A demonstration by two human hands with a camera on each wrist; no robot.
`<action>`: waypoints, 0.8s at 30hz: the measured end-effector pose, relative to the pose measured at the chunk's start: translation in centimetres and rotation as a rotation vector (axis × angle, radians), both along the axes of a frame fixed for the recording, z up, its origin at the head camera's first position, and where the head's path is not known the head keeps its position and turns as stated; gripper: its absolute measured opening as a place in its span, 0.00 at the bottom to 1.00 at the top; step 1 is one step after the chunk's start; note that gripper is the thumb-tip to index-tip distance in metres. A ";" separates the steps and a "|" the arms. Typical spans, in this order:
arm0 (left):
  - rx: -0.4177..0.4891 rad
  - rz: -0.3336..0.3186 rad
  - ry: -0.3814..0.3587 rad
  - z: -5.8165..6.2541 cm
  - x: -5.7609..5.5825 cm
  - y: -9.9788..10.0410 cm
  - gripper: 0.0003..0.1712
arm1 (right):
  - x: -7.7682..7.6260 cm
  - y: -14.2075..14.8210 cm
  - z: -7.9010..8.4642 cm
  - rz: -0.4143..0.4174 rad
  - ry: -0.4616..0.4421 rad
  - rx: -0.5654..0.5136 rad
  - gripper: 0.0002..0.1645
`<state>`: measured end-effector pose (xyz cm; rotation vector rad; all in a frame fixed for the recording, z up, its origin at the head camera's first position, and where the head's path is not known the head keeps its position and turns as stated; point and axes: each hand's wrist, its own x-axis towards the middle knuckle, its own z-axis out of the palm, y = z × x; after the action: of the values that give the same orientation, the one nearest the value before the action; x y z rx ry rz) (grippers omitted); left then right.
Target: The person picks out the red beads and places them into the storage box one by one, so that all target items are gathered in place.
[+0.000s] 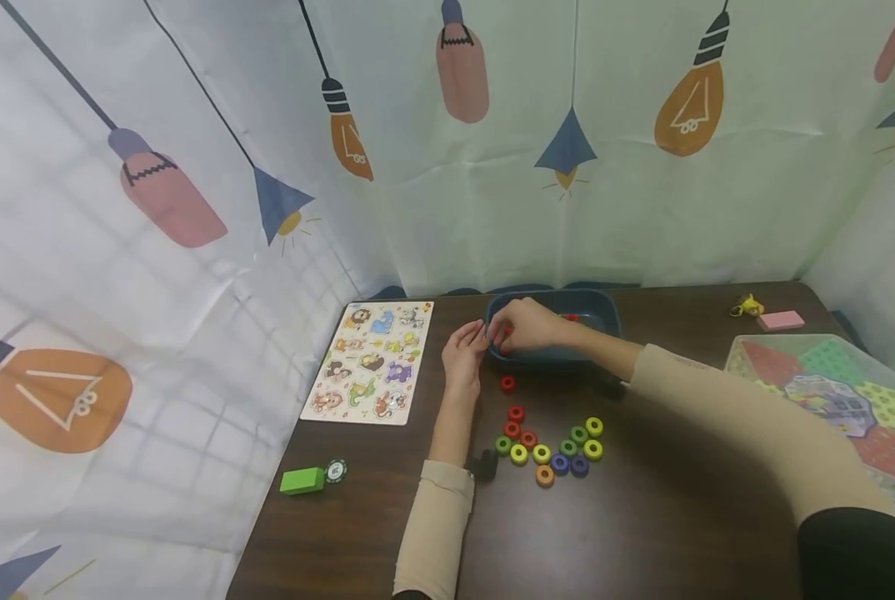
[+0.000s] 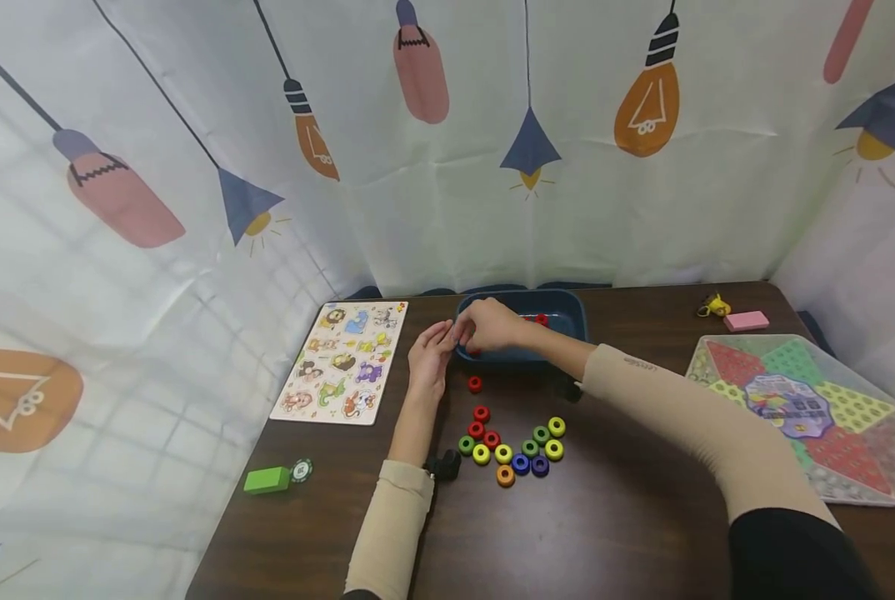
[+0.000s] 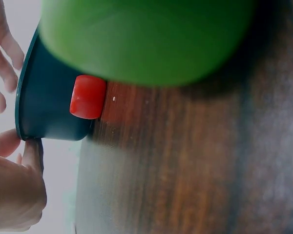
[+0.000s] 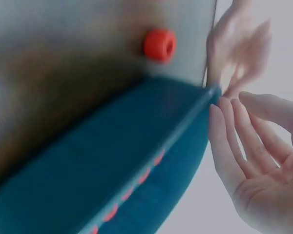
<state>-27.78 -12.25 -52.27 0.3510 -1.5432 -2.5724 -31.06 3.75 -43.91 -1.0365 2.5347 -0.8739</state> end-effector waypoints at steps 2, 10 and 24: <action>-0.003 0.003 0.003 0.1 0.0 0.0 0.26 | 1.4 0.1 -0.1 0.048 0.009 0.007 0.14; -0.007 0.004 -0.005 0.1 0.1 0.1 0.25 | 5.1 0.3 -2.7 0.117 0.116 0.174 0.18; 0.000 0.014 -0.014 -0.1 0.0 0.3 0.24 | 6.1 0.9 -5.6 0.090 -0.005 0.142 0.14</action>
<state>-27.78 -11.99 -52.39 0.3799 -1.5390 -2.5651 -24.96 4.62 -49.50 -1.0922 2.4832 -0.6605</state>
